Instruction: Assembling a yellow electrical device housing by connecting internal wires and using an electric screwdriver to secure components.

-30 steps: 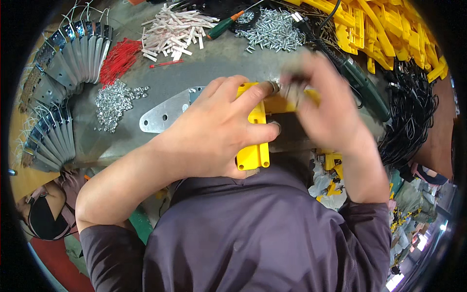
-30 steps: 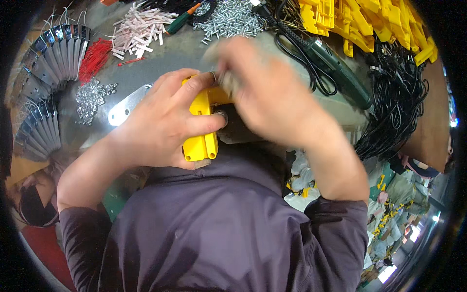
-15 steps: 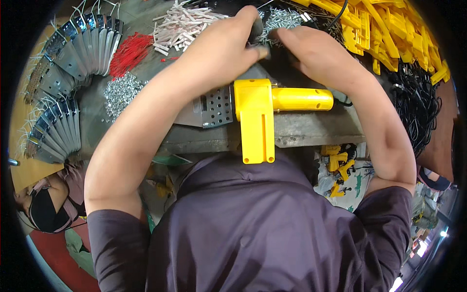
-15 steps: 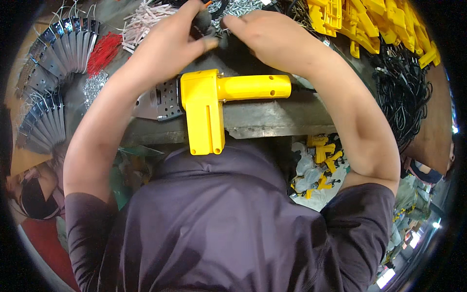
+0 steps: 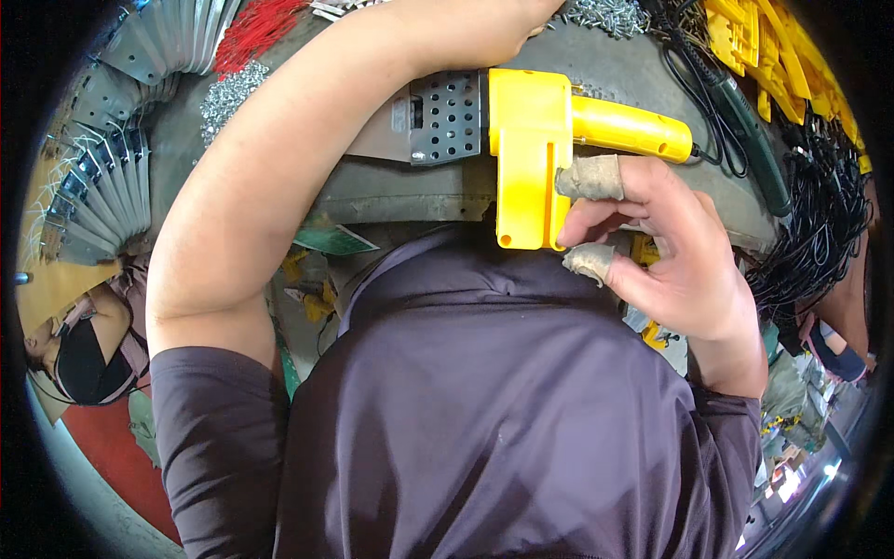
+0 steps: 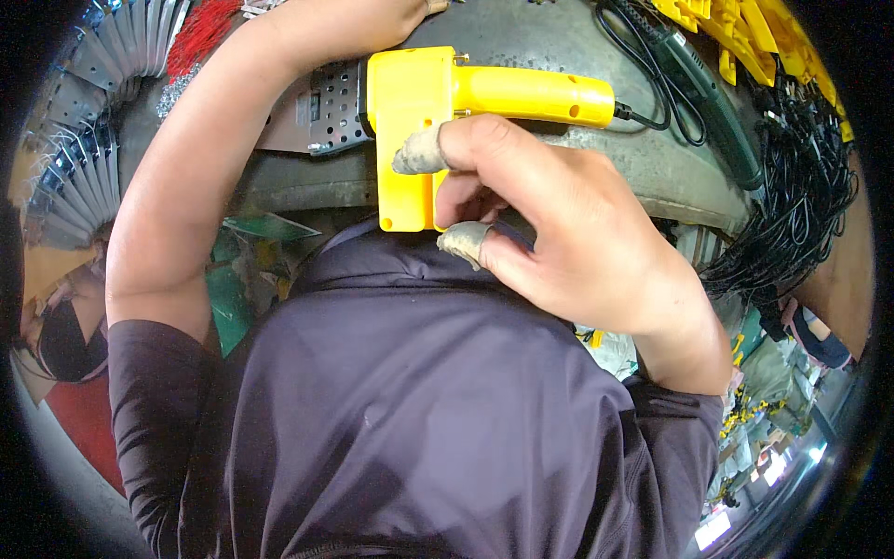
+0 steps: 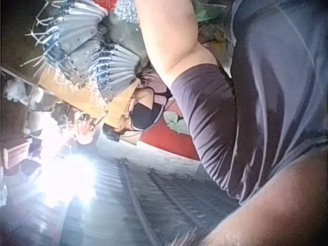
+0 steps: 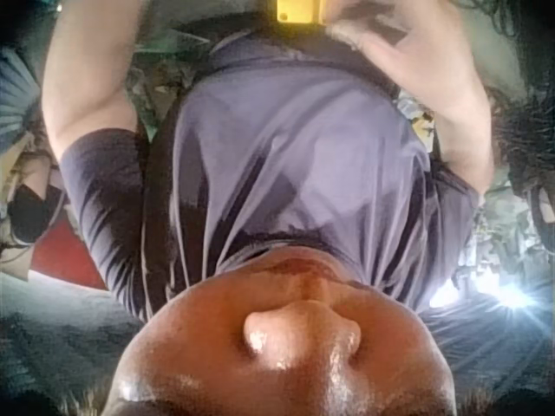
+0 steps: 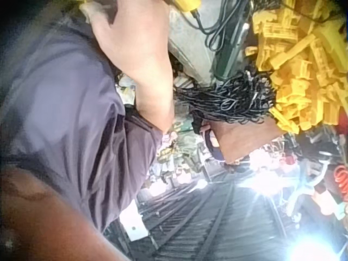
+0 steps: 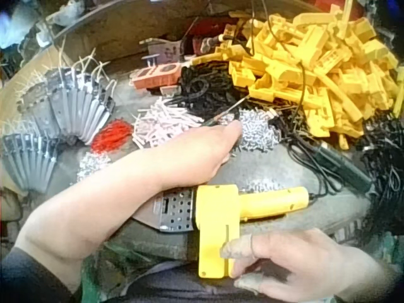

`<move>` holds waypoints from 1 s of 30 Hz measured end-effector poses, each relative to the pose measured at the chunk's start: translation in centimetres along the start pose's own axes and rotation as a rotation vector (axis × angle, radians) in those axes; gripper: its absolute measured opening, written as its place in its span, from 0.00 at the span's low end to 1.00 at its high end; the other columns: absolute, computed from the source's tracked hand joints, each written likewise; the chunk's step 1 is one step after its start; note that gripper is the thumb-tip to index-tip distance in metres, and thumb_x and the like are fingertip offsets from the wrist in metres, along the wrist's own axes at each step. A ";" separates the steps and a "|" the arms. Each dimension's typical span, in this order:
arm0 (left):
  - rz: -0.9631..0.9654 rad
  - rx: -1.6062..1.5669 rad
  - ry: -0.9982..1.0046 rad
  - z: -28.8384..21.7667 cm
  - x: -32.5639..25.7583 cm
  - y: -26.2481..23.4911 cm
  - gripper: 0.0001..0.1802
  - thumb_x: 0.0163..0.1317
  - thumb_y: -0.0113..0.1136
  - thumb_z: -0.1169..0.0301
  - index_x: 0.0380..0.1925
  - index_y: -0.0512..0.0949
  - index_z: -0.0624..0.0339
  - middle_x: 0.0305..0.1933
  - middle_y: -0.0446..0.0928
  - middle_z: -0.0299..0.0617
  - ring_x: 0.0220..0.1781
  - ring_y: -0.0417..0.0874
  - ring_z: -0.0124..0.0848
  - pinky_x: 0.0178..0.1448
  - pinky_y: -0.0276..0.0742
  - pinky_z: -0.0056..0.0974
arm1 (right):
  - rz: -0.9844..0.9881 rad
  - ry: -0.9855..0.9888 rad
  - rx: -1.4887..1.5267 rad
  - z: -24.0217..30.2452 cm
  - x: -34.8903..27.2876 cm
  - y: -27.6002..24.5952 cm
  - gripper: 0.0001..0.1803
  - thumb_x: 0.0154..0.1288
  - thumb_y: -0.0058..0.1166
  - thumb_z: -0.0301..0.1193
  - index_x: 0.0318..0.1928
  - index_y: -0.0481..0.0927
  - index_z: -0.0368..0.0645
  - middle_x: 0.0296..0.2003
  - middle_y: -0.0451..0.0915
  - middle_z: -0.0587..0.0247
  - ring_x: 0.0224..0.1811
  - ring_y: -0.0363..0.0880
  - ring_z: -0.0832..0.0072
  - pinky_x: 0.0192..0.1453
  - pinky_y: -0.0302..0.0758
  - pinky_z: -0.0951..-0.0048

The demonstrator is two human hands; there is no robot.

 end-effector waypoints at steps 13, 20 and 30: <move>-0.206 -0.644 -0.261 -4.6 -10.1 -3.9 0.17 0.55 0.67 0.81 0.40 0.70 0.62 0.41 0.79 0.40 0.44 0.81 0.28 0.50 0.77 0.34 | -0.070 -0.159 -0.792 -2.0 10.4 -5.9 0.09 0.62 0.52 0.28 0.42 0.72 0.38 0.33 0.78 0.45 0.39 0.78 0.47 0.42 0.74 0.55; 0.008 -0.458 -0.134 -8.7 -12.7 -2.3 0.18 0.43 0.65 0.84 0.35 0.73 0.60 0.37 0.81 0.45 0.40 0.83 0.46 0.44 0.80 0.40 | 0.193 0.011 -0.880 -4.0 11.9 -6.2 0.13 0.57 0.57 0.27 0.44 0.77 0.38 0.34 0.80 0.56 0.37 0.78 0.66 0.41 0.75 0.68; 0.100 -0.455 -0.081 -9.6 -12.0 -2.1 0.21 0.44 0.68 0.82 0.39 0.72 0.59 0.36 0.77 0.46 0.38 0.80 0.49 0.41 0.77 0.44 | -0.052 0.063 -0.283 -5.4 1.8 -9.4 0.13 0.53 0.56 0.22 0.41 0.80 0.32 0.29 0.80 0.61 0.33 0.77 0.79 0.40 0.75 0.76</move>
Point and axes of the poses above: each hand's wrist, its own x-axis towards the middle knuckle, its own y-axis out of the palm, z = x × y, the point moved 8 cm from there along x, towards the middle knuckle
